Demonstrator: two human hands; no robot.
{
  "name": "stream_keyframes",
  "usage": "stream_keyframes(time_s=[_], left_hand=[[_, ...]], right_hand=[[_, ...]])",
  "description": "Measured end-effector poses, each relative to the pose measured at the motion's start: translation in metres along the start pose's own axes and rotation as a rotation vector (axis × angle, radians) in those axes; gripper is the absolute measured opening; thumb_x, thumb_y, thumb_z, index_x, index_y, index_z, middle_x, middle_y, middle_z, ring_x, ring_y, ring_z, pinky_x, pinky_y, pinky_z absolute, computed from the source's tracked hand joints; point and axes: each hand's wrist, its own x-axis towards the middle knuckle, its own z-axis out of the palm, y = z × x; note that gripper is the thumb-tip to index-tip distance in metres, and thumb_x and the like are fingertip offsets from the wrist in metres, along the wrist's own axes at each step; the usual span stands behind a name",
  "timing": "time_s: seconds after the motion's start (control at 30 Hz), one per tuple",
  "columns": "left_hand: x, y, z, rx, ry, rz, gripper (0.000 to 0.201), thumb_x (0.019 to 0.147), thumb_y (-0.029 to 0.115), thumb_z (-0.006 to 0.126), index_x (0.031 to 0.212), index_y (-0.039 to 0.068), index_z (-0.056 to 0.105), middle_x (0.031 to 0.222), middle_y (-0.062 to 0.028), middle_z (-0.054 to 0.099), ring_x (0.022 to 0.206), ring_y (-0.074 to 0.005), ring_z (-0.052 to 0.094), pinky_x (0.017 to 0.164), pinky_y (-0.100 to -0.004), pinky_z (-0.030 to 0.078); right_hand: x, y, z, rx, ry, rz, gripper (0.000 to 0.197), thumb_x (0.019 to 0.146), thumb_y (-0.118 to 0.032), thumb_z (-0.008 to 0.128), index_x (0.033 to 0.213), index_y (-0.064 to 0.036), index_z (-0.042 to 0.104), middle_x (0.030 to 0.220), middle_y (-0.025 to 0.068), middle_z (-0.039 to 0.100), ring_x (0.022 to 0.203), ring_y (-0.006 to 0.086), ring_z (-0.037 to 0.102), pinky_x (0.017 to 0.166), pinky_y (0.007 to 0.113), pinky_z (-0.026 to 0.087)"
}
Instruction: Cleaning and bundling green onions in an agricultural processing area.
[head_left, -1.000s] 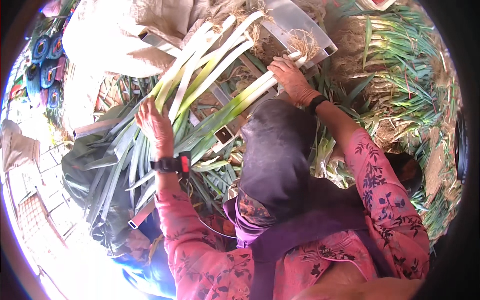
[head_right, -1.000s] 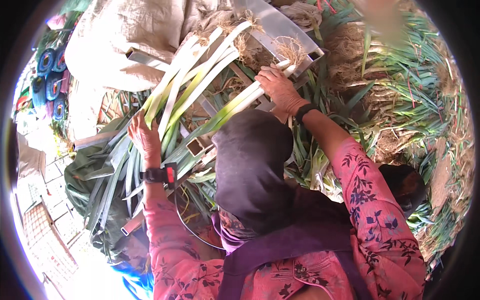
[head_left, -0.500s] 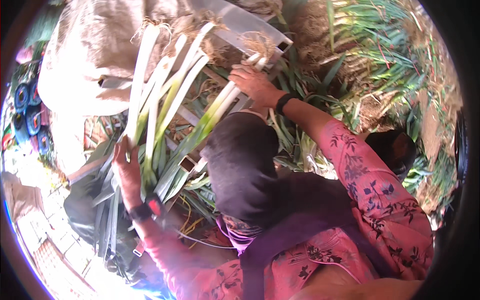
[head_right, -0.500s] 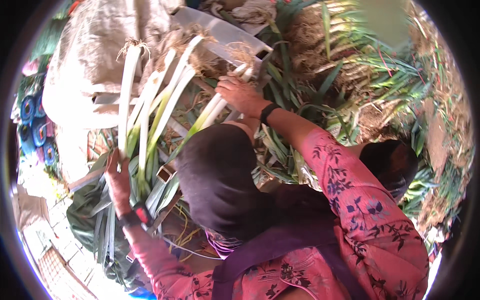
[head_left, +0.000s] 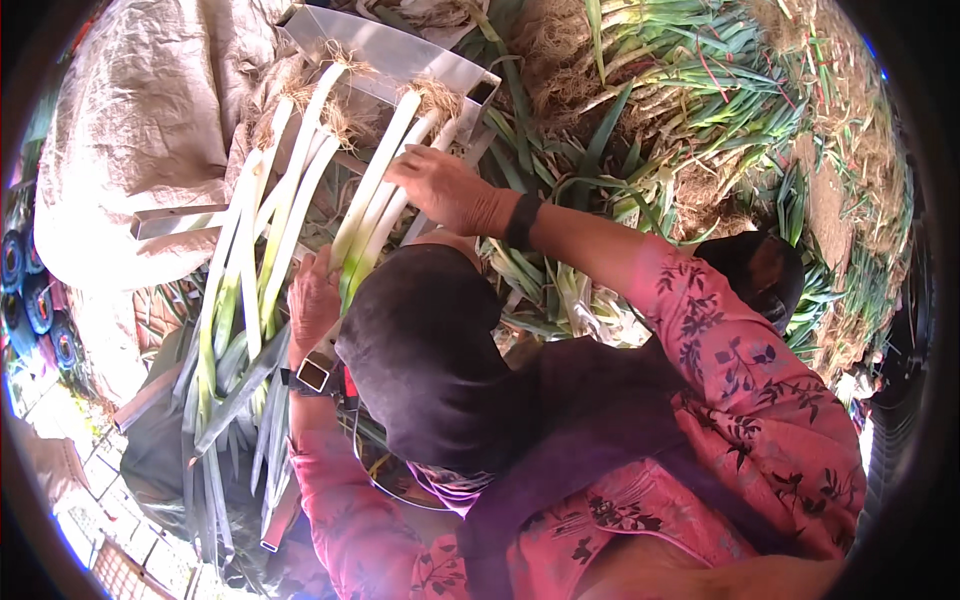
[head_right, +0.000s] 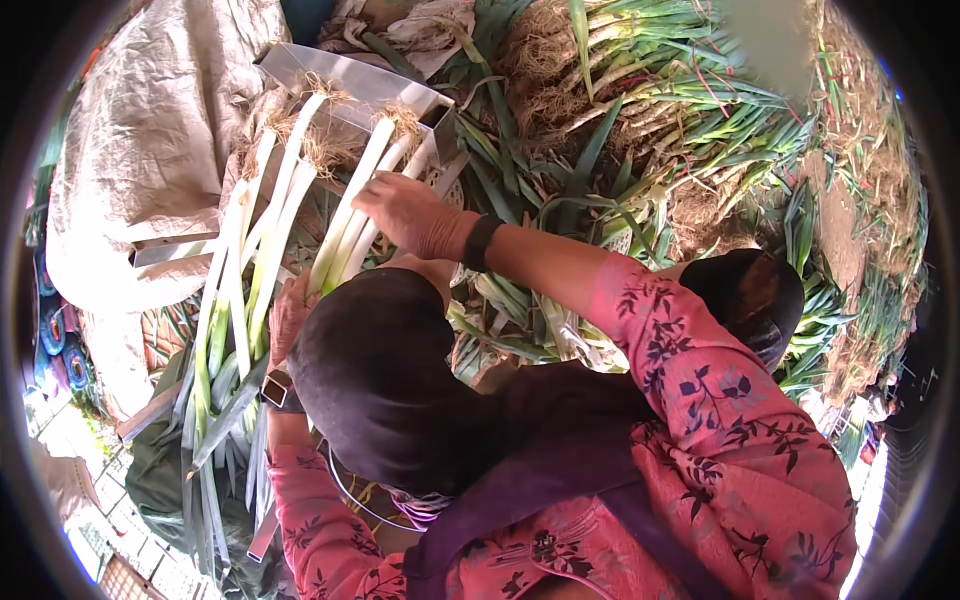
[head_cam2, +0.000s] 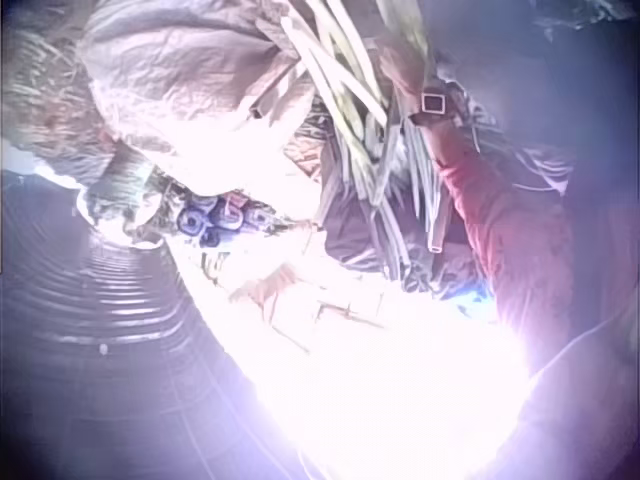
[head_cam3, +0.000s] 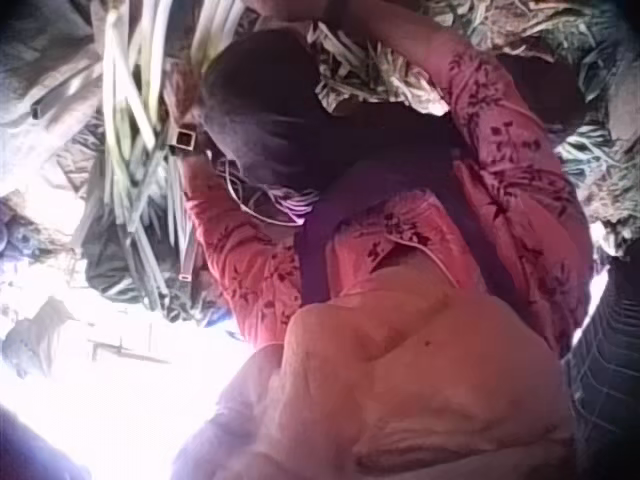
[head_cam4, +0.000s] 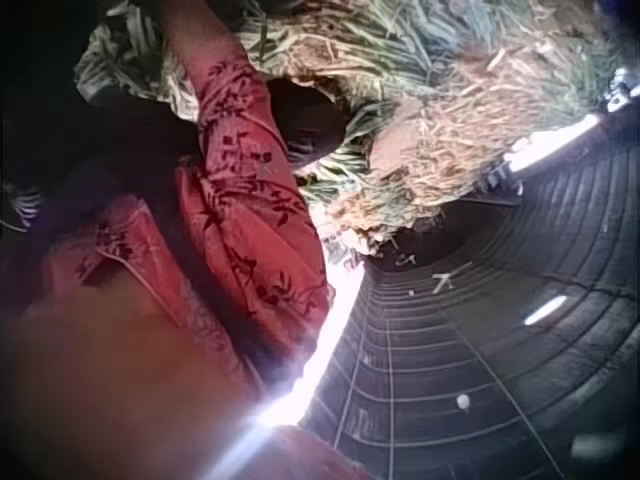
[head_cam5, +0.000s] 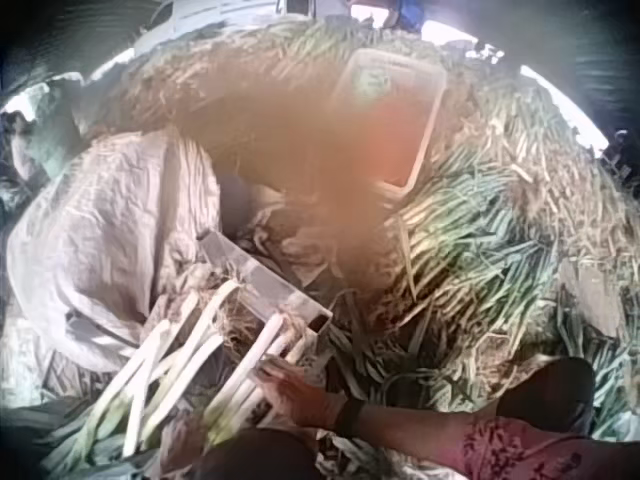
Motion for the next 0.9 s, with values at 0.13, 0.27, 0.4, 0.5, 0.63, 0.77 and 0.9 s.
stream_keyframes(time_s=[0.13, 0.27, 0.4, 0.5, 0.63, 0.77, 0.9], left_hand=[[-0.011, 0.015, -0.008, -0.028, 0.045, -0.065, 0.040, 0.089, 0.017, 0.065, 0.126, 0.007, 0.057, 0.112, -0.0200, 0.060, 0.099, -0.0423, 0.060, 0.085, -0.0486, 0.049], [-0.043, -0.050, -0.023, -0.089, 0.069, -0.215, 0.038, 0.098, 0.032, 0.053, 0.123, 0.006, 0.062, 0.118, -0.0188, 0.063, 0.108, -0.0394, 0.060, 0.093, -0.0445, 0.047], [-0.101, -0.076, -0.036, -0.120, 0.104, -0.223, 0.039, 0.102, 0.033, 0.045, 0.118, 0.005, 0.067, 0.114, -0.0200, 0.067, 0.106, -0.0388, 0.062, 0.092, -0.0444, 0.047], [-0.115, -0.051, -0.028, -0.044, 0.061, -0.401, 0.040, 0.102, 0.036, 0.043, 0.112, 0.006, 0.068, 0.110, -0.0233, 0.066, 0.101, -0.0443, 0.062, 0.088, -0.0490, 0.048], [-0.142, -0.068, -0.022, 0.092, 0.258, -0.545, 0.038, 0.103, 0.030, 0.040, 0.105, 0.003, 0.066, 0.098, -0.0226, 0.067, 0.091, -0.0440, 0.062, 0.082, -0.0519, 0.047], [-0.174, -0.097, -0.038, 0.234, 0.177, -0.551, 0.029, 0.097, 0.026, 0.048, 0.101, 0.006, 0.068, 0.093, -0.0184, 0.069, 0.085, -0.0411, 0.065, 0.079, -0.0521, 0.049], [-0.175, -0.103, -0.044, 0.203, 0.118, -0.878, 0.025, 0.087, 0.030, 0.063, 0.097, 0.008, 0.069, 0.090, -0.0158, 0.070, 0.081, -0.0381, 0.067, 0.074, -0.0489, 0.050]], right_hand=[[0.039, 0.011, 0.011, -0.023, 0.157, -0.241, 0.033, 0.080, -0.004, 0.060, 0.112, 0.0011, 0.061, 0.115, 0.0148, 0.062, 0.120, 0.0302, 0.053, 0.111, 0.042, 0.038], [0.038, 0.058, 0.036, -0.191, 0.142, -0.319, 0.038, 0.091, -0.016, 0.055, 0.127, -0.0008, 0.056, 0.132, 0.0154, 0.056, 0.133, 0.0301, 0.044, 0.117, 0.043, 0.027], [0.039, 0.050, 0.035, -0.190, 0.111, -0.312, 0.037, 0.094, -0.017, 0.052, 0.126, -0.0006, 0.056, 0.133, 0.0133, 0.056, 0.132, 0.0276, 0.044, 0.119, 0.042, 0.024], [0.028, 0.055, 0.039, -0.153, 0.083, -0.220, 0.036, 0.095, -0.017, 0.052, 0.128, -0.0029, 0.056, 0.132, 0.0125, 0.055, 0.132, 0.0281, 0.043, 0.118, 0.043, 0.025], [0.024, 0.045, 0.034, -0.165, 0.083, -0.202, 0.035, 0.094, -0.014, 0.053, 0.127, -0.0031, 0.055, 0.132, 0.0115, 0.054, 0.131, 0.0282, 0.043, 0.118, 0.043, 0.026], [0.025, 0.046, 0.034, -0.197, 0.060, -0.199, 0.036, 0.095, -0.014, 0.052, 0.129, -0.0031, 0.055, 0.132, 0.0111, 0.054, 0.132, 0.0277, 0.042, 0.119, 0.042, 0.025], [0.022, 0.046, 0.033, -0.231, 0.059, -0.192, 0.036, 0.095, -0.014, 0.051, 0.130, -0.0042, 0.054, 0.133, 0.0104, 0.053, 0.134, 0.0263, 0.041, 0.119, 0.042, 0.023]])
